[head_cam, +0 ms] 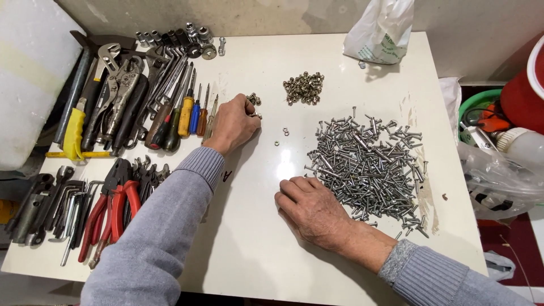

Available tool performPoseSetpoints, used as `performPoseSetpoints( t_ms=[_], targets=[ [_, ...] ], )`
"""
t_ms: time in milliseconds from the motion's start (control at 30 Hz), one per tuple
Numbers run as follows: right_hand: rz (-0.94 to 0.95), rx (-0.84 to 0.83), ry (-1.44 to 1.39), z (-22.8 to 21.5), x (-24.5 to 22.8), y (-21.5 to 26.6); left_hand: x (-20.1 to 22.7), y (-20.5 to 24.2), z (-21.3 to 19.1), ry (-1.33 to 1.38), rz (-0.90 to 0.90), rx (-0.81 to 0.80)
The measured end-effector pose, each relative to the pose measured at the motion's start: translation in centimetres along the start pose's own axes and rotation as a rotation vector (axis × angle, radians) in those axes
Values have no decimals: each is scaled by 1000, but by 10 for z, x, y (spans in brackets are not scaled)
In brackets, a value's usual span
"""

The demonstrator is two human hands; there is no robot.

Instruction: Sorting a mixture of screws and small metal washers into separate piles and then into a plastic bag on a workbench.

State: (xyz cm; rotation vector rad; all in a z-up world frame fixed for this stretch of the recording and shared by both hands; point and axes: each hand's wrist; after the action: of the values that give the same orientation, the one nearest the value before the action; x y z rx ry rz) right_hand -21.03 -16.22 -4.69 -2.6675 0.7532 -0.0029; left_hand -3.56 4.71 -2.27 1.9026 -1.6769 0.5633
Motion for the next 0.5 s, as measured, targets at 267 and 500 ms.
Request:
performPoseSetpoints(
  t_ms=[267,500],
  targets=[
    [9,-13,-16,-5,-1,-2,12,-7,17,145,-10,-60],
    [-47,111,36,-28,-8,-13,72,4,33,88,-6,-202]
  ],
)
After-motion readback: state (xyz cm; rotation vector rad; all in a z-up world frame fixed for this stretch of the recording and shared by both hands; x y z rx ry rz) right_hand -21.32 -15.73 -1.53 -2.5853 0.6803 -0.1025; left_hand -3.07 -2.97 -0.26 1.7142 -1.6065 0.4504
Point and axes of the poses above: each hand's wrist, its own y-axis away from the middle knuckle, its own z-axis out of the palm, x = y × z, and after that the axes turned 9 degrees about -z, right-handed
